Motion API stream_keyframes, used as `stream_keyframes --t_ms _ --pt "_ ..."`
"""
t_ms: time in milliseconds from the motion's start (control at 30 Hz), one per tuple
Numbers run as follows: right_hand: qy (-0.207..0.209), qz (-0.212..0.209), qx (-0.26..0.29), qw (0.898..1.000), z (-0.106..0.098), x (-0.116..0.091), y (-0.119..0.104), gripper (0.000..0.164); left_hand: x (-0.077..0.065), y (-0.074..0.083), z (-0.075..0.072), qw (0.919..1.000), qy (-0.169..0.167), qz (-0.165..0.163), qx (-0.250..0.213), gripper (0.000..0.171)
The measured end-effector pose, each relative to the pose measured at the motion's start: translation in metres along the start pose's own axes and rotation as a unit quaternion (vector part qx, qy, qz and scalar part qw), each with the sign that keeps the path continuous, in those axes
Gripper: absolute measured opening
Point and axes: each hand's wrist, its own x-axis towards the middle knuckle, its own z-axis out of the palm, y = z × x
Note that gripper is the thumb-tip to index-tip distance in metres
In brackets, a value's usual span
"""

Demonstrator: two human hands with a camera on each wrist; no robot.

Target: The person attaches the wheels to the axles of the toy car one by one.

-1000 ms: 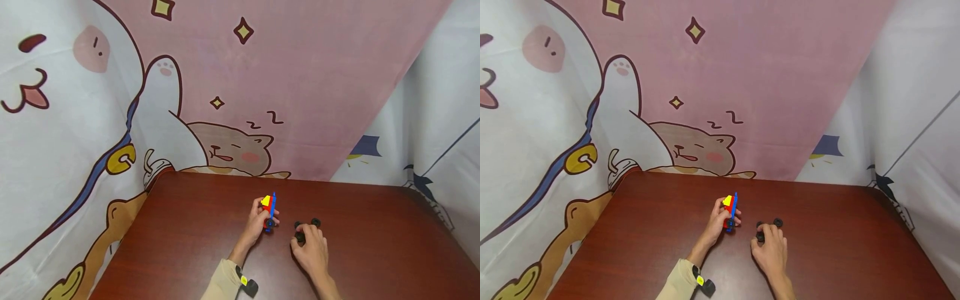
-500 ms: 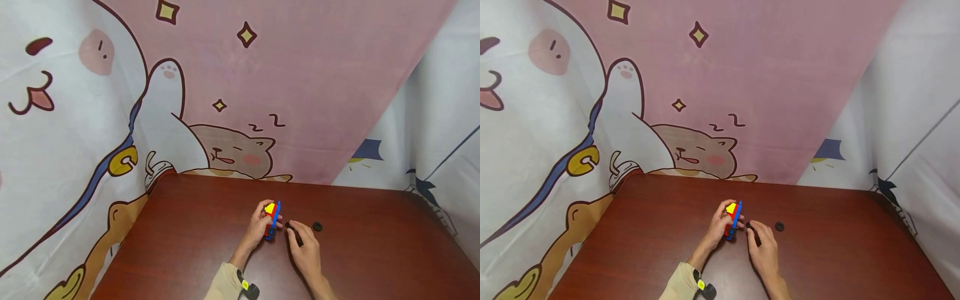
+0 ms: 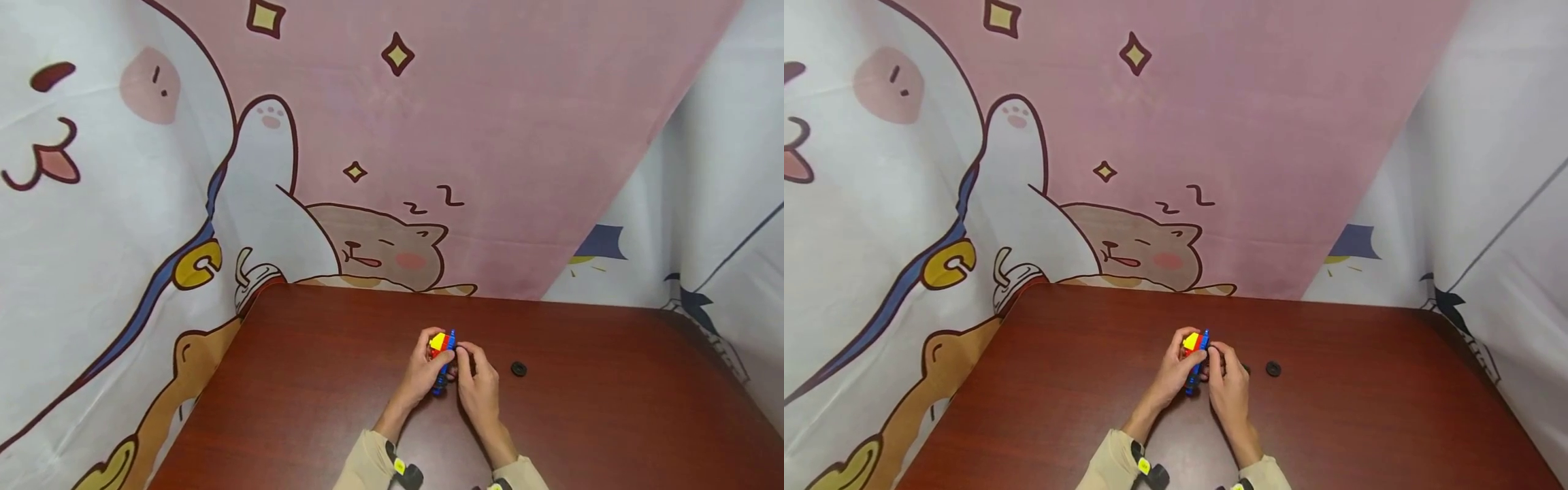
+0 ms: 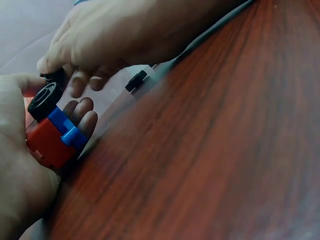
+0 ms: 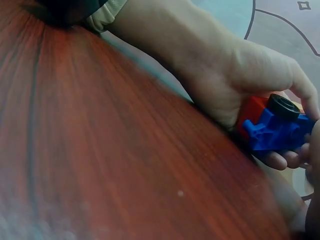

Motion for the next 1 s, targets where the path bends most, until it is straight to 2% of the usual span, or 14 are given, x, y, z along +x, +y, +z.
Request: stream_keyframes --t_ms 133,233,400,467,600,700,867,1000 --pt "-0.025 0.026 -0.01 0.999 0.001 0.0 -0.001 0.01 0.0 0.0 0.0 0.9998 0.003 0.003 0.02 0.051" --pt "-0.034 0.054 0.024 0.998 0.001 -0.001 -0.002 0.009 0.0 -0.001 0.0 0.9996 0.009 0.003 0.025 0.051" --pt "-0.011 0.118 0.095 0.988 0.0 0.0 -0.008 0.017 0.0 -0.001 0.0 0.9999 0.01 -0.005 0.009 0.05" --pt "0.001 0.123 0.105 0.987 -0.002 0.001 -0.015 0.021 0.0 -0.001 0.0 0.9999 0.009 -0.008 0.009 0.049" --pt "0.015 0.104 0.11 0.988 -0.008 0.004 -0.033 0.028 0.001 -0.002 0.001 0.9999 0.007 -0.01 0.012 0.048" --pt "0.02 0.092 0.115 0.989 -0.01 0.005 -0.039 0.027 0.001 -0.003 0.001 0.9999 0.005 -0.008 0.014 0.048" --pt "0.027 0.028 0.081 0.996 -0.007 0.003 -0.037 0.022 -0.001 -0.001 0.0 0.9998 0.001 -0.006 0.02 0.042" --pt "0.025 -0.023 0.052 0.998 -0.004 0.002 -0.03 0.025 -0.002 0.001 0.0 0.9982 0.018 0.003 0.056 0.032"
